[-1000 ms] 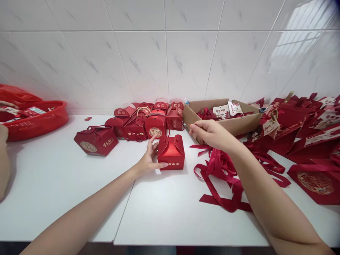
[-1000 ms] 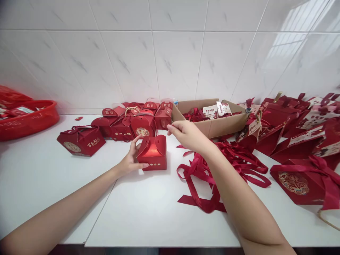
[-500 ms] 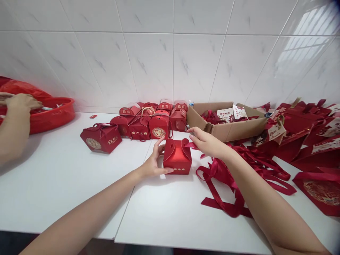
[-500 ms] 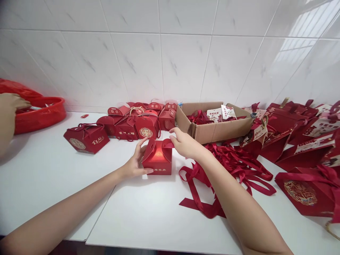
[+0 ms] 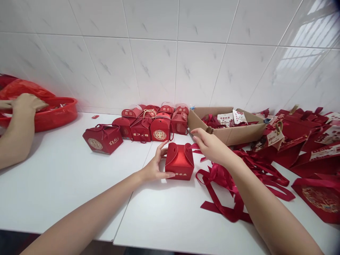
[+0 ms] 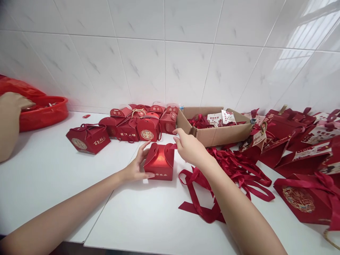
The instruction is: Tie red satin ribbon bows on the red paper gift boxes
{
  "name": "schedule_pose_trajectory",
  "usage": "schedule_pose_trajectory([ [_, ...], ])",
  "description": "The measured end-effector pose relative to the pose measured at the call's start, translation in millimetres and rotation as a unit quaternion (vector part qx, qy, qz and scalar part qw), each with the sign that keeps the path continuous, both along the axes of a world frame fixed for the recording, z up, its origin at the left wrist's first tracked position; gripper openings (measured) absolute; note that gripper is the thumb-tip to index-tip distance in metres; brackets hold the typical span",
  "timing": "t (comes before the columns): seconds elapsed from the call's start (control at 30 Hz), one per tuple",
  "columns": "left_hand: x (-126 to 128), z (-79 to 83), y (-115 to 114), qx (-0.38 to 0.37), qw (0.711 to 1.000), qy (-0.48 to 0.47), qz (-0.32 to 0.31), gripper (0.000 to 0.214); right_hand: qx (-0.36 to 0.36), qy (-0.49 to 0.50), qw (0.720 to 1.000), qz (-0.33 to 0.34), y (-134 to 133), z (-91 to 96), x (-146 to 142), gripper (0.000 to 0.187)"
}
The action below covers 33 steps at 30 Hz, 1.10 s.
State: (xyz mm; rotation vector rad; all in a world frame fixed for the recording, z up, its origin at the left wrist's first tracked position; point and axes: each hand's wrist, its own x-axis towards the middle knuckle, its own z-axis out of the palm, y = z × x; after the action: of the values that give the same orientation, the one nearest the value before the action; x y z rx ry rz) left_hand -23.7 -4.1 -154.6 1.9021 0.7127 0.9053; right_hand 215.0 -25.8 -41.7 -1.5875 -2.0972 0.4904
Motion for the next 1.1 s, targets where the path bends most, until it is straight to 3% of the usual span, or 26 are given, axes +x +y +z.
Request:
schedule_pose_trajectory([
  [0.33, 1, 2.0, -2, 0.043, 0.999, 0.005, -0.018, 0.109, -0.049, 0.005, 0.998, 0.044, -4, -2.2, -9, 0.035],
  [0.47, 4, 27.6, -7, 0.064, 0.998, -0.009, 0.017, 0.072, -0.039, 0.005, 0.999, 0.038, -4, 1.5, -4, 0.033],
  [0.57, 15, 53.6, -12, 0.066, 0.994, 0.045, 0.077, 0.036, -0.031, -0.016, 0.999, 0.022, -3, 3.9, 0, 0.034],
  [0.67, 31, 69.3, -15, 0.034, 0.990, 0.075, 0.118, 0.023, -0.026, -0.029, 0.999, 0.019, -3, 5.1, 0, 0.033],
  [0.8, 47, 69.1, -15, 0.013, 0.985, 0.077, 0.156, 0.026, -0.022, -0.059, 0.998, 0.026, -7, 3.1, -6, 0.035],
  [0.93, 54, 63.7, -17, 0.052, 0.982, 0.104, 0.147, 0.016, -0.019, -0.053, 0.997, 0.054, -10, -0.7, -10, 0.036],
  [1.1, 61, 59.9, -21, 0.058, 0.982, 0.103, 0.145, 0.023, -0.025, -0.045, 0.997, 0.061, -8, -2.7, -10, 0.036],
])
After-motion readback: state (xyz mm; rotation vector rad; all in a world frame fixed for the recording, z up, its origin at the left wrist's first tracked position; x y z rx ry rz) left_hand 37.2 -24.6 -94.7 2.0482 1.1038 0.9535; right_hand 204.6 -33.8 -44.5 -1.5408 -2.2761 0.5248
